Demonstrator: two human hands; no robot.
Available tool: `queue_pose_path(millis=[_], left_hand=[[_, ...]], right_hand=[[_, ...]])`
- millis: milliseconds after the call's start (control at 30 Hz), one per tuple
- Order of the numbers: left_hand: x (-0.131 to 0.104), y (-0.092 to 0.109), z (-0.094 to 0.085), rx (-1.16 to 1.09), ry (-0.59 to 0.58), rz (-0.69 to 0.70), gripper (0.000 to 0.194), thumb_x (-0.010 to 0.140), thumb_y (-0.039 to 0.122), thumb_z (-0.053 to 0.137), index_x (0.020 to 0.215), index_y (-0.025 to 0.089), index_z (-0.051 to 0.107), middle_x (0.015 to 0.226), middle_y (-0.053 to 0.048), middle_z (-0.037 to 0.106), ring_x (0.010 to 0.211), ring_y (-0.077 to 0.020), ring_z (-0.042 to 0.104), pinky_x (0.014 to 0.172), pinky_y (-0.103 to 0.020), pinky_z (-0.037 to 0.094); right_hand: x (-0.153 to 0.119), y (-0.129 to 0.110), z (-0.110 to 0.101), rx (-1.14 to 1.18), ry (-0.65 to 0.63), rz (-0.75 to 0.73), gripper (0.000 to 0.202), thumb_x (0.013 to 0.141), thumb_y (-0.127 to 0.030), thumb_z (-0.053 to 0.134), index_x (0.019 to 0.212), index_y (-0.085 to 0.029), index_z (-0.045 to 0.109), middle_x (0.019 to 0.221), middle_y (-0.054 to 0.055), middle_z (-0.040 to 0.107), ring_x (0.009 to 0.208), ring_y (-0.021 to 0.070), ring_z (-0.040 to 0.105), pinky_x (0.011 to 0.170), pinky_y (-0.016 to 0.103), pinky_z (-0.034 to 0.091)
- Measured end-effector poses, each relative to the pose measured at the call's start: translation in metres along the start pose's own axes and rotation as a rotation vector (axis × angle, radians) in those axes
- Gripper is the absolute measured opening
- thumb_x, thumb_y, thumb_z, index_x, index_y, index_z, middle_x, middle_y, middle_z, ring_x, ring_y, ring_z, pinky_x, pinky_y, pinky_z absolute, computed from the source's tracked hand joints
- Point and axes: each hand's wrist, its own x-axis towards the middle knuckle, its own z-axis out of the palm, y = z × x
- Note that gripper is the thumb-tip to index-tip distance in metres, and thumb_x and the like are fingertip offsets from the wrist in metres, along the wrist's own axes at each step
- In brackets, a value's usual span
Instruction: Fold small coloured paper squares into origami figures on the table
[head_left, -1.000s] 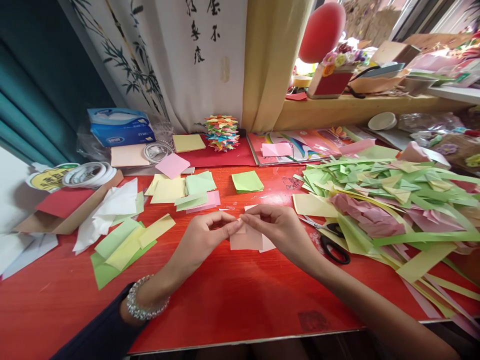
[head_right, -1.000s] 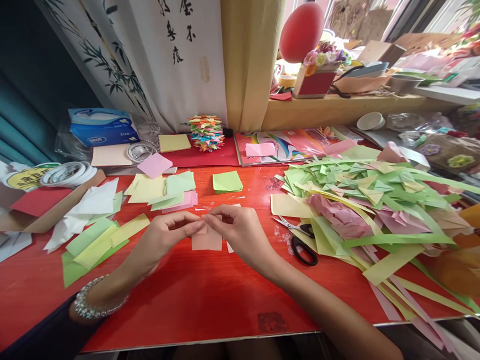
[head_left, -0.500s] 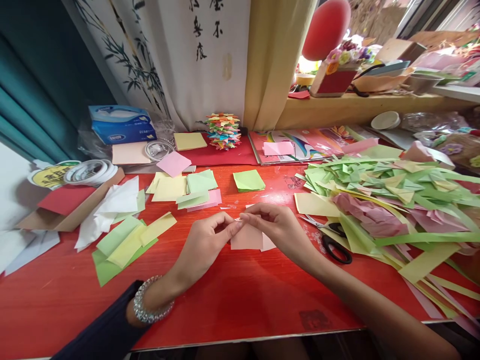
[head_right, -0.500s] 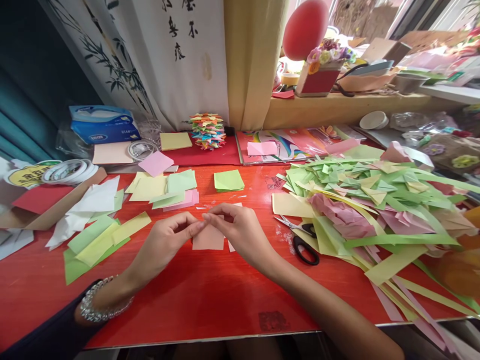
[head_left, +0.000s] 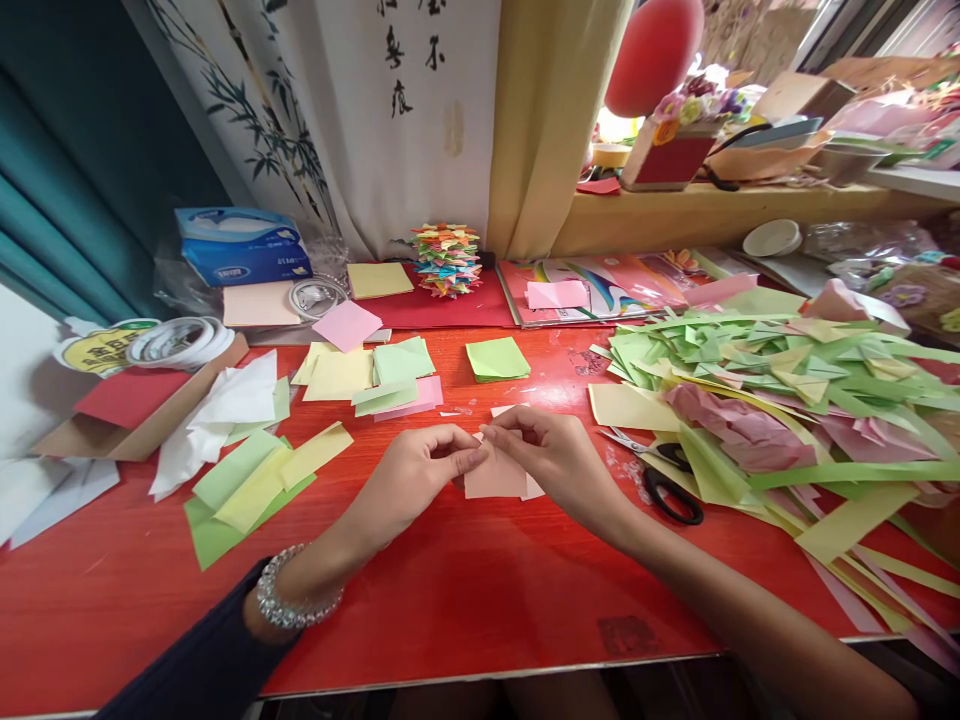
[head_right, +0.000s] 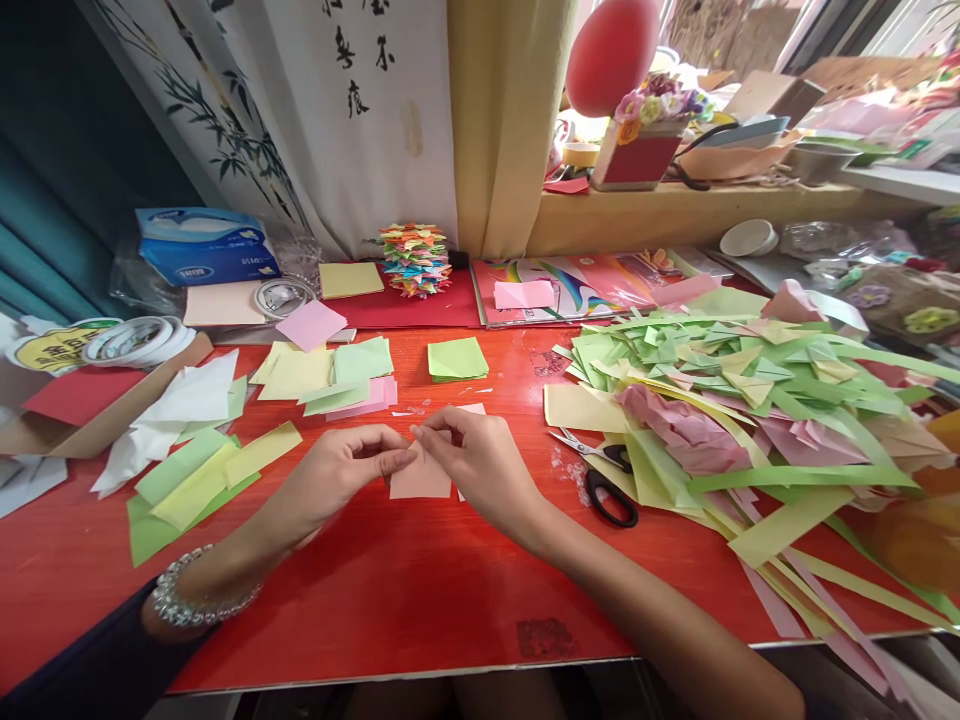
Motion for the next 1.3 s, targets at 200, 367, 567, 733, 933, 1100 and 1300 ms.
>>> queue_pose_path(millis=[200, 367, 567, 733, 933, 1100, 1300], left_hand=[[0.0006, -0.0018, -0.0008, -0.015, 0.002, 0.007, 0.016, 0.080, 0.029, 0.052, 0.075, 0.017, 0.062, 0.073, 0.000, 0.058, 0.070, -0.0130, 0.051, 0.067, -0.025, 0.039], [0.0000, -0.0002, -0.0008, -0.021, -0.021, 0.002, 0.018, 0.080, 0.028, 0.052, 0.067, 0.017, 0.058, 0.068, 0.001, 0.054, 0.066, -0.0120, 0.048, 0.064, -0.024, 0.038], [-0.0006, 0.0023, -0.0020, -0.043, -0.036, -0.016, 0.019, 0.079, 0.030, 0.053, 0.066, 0.017, 0.058, 0.068, 0.001, 0.055, 0.067, -0.0130, 0.049, 0.064, -0.026, 0.039], [0.0003, 0.0017, -0.0011, -0.030, -0.035, -0.024, 0.019, 0.078, 0.032, 0.054, 0.069, 0.017, 0.061, 0.068, 0.001, 0.057, 0.066, -0.0128, 0.051, 0.065, -0.026, 0.041], [0.0017, -0.0012, -0.0006, -0.004, 0.004, -0.017, 0.018, 0.076, 0.034, 0.058, 0.073, 0.017, 0.062, 0.071, 0.000, 0.060, 0.067, -0.0135, 0.053, 0.063, -0.026, 0.042], [0.0007, -0.0032, -0.0013, -0.061, -0.025, -0.015, 0.018, 0.078, 0.032, 0.056, 0.071, 0.017, 0.063, 0.071, 0.000, 0.061, 0.067, -0.0132, 0.054, 0.065, -0.026, 0.042], [0.0004, -0.0042, -0.0007, -0.123, -0.028, -0.019, 0.020, 0.076, 0.033, 0.056, 0.077, 0.017, 0.066, 0.072, -0.003, 0.063, 0.068, -0.0153, 0.056, 0.064, -0.028, 0.045]], right_hand=[[0.0043, -0.0028, -0.0057, 0.075, -0.085, 0.028, 0.025, 0.081, -0.039, 0.052, 0.076, -0.017, 0.062, 0.073, 0.002, 0.060, 0.062, 0.0121, 0.049, 0.055, 0.024, 0.036], [0.0043, -0.0028, -0.0055, 0.039, -0.056, 0.029, 0.024, 0.081, -0.037, 0.051, 0.074, -0.016, 0.062, 0.070, 0.001, 0.059, 0.059, 0.0112, 0.047, 0.052, 0.024, 0.033], [0.0062, -0.0032, -0.0074, 0.079, -0.121, 0.013, 0.023, 0.081, -0.037, 0.052, 0.076, -0.017, 0.063, 0.074, 0.002, 0.062, 0.066, 0.0132, 0.052, 0.057, 0.024, 0.037], [0.0042, -0.0021, -0.0049, 0.060, -0.081, 0.017, 0.022, 0.081, -0.037, 0.052, 0.075, -0.018, 0.062, 0.072, 0.002, 0.061, 0.064, 0.0129, 0.051, 0.056, 0.024, 0.037], [0.0017, -0.0006, 0.0008, 0.070, -0.065, 0.029, 0.022, 0.081, -0.038, 0.052, 0.073, -0.018, 0.058, 0.067, 0.000, 0.058, 0.057, 0.0106, 0.048, 0.050, 0.022, 0.034], [0.0024, -0.0027, 0.0006, 0.067, -0.060, 0.046, 0.026, 0.079, -0.042, 0.054, 0.073, -0.018, 0.058, 0.066, 0.000, 0.055, 0.057, 0.0102, 0.045, 0.049, 0.022, 0.033], [0.0025, -0.0029, 0.0005, 0.064, -0.049, 0.035, 0.025, 0.079, -0.040, 0.054, 0.072, -0.018, 0.059, 0.064, 0.000, 0.055, 0.057, 0.0102, 0.044, 0.049, 0.022, 0.032]])
